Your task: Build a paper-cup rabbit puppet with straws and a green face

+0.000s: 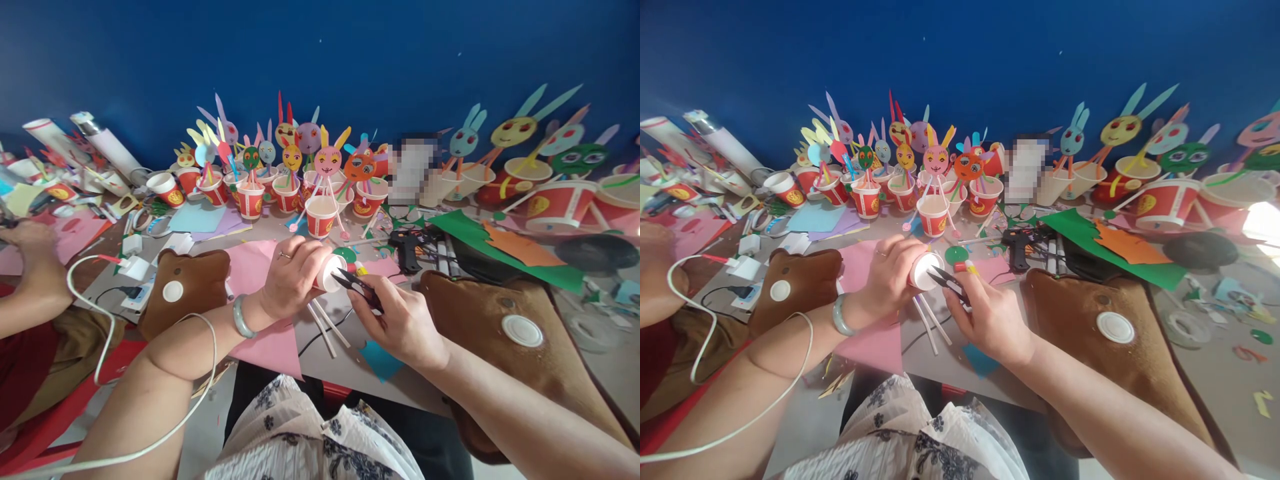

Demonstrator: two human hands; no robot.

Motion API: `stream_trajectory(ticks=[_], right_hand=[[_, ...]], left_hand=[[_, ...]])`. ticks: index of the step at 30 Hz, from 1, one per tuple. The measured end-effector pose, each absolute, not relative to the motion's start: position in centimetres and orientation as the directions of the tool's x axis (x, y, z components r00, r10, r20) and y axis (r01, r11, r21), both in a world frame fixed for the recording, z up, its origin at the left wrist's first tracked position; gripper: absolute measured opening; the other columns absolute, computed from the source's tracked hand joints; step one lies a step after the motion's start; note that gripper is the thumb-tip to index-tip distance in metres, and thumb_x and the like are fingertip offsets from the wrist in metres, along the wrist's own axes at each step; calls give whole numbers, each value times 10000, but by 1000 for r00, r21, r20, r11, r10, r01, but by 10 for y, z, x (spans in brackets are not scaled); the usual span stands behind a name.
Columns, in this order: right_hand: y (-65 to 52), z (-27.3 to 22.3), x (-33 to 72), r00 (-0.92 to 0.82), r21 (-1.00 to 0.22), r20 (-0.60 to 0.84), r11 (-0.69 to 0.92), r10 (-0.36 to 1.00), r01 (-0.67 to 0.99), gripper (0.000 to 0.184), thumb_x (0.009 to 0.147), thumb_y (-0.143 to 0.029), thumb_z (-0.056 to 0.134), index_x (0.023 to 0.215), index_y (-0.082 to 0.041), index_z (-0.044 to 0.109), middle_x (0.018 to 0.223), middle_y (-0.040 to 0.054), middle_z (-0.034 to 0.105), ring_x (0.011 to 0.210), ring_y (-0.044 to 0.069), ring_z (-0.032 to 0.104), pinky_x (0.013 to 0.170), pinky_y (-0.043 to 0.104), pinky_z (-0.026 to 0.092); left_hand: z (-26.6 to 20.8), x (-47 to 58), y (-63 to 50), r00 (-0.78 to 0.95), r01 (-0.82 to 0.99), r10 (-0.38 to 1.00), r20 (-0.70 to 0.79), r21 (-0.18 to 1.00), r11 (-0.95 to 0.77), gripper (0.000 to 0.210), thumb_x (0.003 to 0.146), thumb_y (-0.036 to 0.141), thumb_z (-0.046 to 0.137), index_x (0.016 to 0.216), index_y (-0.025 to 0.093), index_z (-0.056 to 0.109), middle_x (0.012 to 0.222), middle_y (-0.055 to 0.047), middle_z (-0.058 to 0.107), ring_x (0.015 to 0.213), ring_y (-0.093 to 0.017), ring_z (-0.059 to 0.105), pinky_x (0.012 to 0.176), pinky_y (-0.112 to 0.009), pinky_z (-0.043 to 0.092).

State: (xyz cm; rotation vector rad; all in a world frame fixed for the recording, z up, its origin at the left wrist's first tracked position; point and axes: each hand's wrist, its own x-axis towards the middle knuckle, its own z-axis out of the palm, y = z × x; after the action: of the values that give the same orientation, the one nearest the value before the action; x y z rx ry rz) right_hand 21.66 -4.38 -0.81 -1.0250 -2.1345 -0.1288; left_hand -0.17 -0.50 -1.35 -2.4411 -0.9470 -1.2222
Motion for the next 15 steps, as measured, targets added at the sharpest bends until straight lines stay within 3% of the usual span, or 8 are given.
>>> stream_trajectory(ticks=[7,15], right_hand=[[-44,-10,217,-395,-208,648,650,652,731,190,1011,-287,527,1095,-130,592,617,-21,647,463,115,607,465,211,414],[-45,-9,217,-401,-208,606,623,687,754,218,1029,-305,495,1083,-126,607,609,-5,658,442,121,598,446,220,385]], left_hand=[[-20,3,-6,397,698,472,788,75,-712,614,1000,626,334,1299,137,553,1132,-159,679,1139,-276,600,1020,-435,443],[-24,4,-3,377,634,486,789,163,-756,615,955,618,486,1355,151,479,1175,-174,672,1161,-293,628,1024,-460,484]])
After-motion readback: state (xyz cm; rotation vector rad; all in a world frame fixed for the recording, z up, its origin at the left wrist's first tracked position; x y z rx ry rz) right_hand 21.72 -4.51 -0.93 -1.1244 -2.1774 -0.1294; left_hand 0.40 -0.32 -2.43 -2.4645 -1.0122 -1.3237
